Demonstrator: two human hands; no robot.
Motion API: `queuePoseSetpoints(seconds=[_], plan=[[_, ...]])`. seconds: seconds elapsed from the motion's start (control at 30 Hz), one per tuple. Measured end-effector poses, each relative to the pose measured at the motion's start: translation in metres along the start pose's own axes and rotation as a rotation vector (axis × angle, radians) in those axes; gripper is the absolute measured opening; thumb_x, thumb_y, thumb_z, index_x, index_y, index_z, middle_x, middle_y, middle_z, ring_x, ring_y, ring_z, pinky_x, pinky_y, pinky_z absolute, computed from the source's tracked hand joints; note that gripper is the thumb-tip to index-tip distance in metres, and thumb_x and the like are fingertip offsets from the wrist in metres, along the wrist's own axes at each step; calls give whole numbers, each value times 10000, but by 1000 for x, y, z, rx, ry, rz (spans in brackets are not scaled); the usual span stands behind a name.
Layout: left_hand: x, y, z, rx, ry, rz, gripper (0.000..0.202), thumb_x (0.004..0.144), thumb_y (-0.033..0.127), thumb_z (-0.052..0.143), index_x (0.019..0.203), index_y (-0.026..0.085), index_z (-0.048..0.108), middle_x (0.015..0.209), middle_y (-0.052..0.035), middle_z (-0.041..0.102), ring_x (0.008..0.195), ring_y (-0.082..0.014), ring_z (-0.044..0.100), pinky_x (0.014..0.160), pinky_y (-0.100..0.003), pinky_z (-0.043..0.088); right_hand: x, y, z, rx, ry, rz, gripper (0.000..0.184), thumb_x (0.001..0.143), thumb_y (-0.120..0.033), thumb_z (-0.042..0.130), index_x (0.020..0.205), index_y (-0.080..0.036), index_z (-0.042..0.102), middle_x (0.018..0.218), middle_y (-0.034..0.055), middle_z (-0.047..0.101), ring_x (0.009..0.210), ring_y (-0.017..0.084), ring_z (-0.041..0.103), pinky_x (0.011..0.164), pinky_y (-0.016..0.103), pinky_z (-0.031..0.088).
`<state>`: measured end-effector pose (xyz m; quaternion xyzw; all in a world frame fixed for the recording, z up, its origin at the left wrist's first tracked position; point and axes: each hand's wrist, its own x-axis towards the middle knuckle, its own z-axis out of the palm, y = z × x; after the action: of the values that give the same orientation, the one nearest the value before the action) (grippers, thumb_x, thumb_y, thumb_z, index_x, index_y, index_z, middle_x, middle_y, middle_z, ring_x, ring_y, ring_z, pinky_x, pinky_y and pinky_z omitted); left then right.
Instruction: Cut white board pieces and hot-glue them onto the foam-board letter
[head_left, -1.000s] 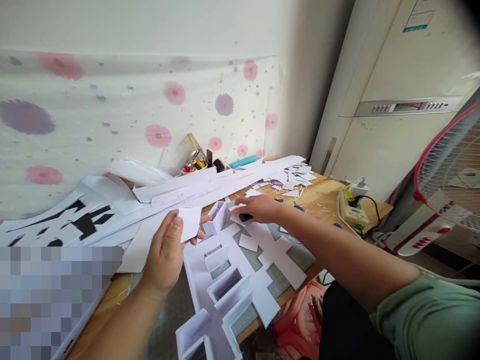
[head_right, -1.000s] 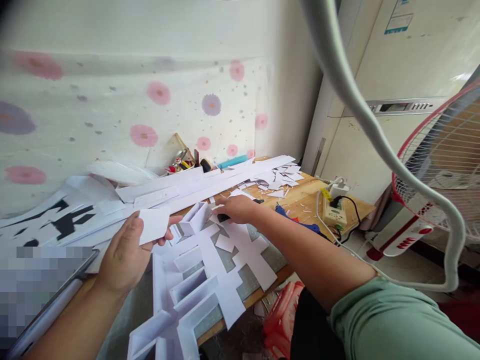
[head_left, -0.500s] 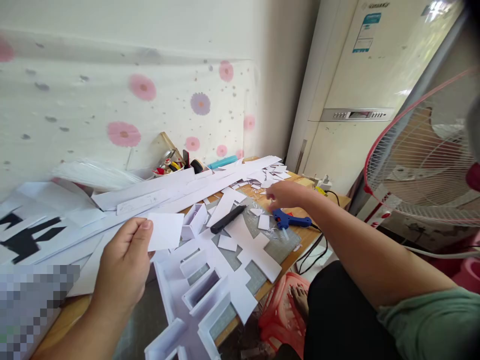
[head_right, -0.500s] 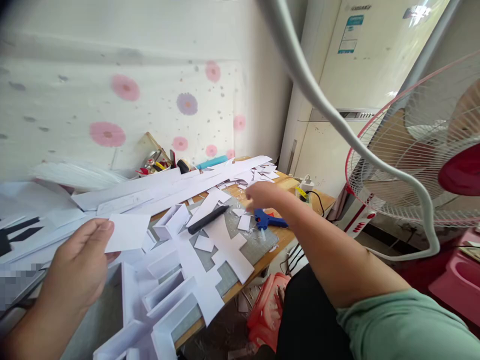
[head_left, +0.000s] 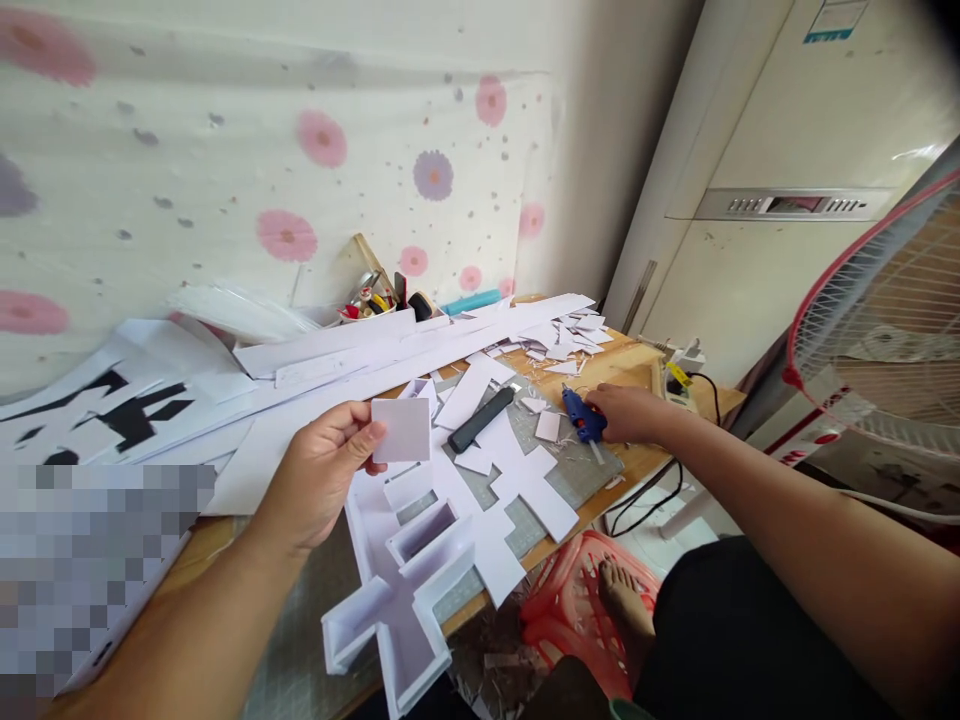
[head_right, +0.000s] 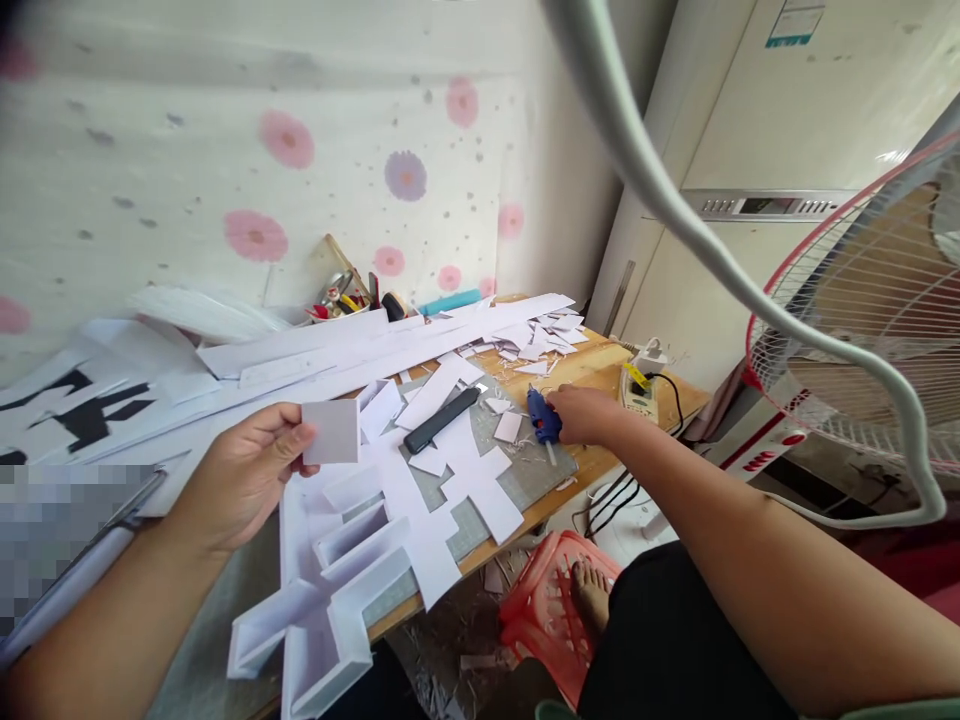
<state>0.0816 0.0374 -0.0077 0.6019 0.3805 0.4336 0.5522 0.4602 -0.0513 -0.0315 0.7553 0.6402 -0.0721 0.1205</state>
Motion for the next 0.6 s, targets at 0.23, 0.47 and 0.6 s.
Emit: queuePoseSetpoints(seconds=[0.23, 0.47, 0.6], plan=[[-1, -1, -1, -59, -19, -83, 509, 551, 588, 885, 729, 184, 631, 727, 16, 611, 677, -119, 559, 543, -188, 498, -20, 3, -31, 438, 258, -37, 273, 765, -144, 631, 1034, -151, 680, 1011, 89, 697, 916, 245, 651, 812, 326, 517], [-2, -5, -3, -170, -128, -104, 399, 650, 508, 866, 811, 182, 700, 815, -34, 682, 707, -141, 587, 567, -221, 525, -52, -75, -44, 1188, 345, -438, 359, 761, -496, 710, 953, -194, 680, 894, 69, 687, 760, 207, 648, 617, 284, 528], [-4, -4, -4, -196, -172, -93, 387, 660, 502, 861, 815, 176, 723, 812, -45, 695, 656, -127, 568, 545, -223, 516, -52, -108, -49, 1306, 220, -527, 276, 742, -434, 709, 763, -173, 623, 693, 21, 590, 613, 138, 537, 534, 238, 459]])
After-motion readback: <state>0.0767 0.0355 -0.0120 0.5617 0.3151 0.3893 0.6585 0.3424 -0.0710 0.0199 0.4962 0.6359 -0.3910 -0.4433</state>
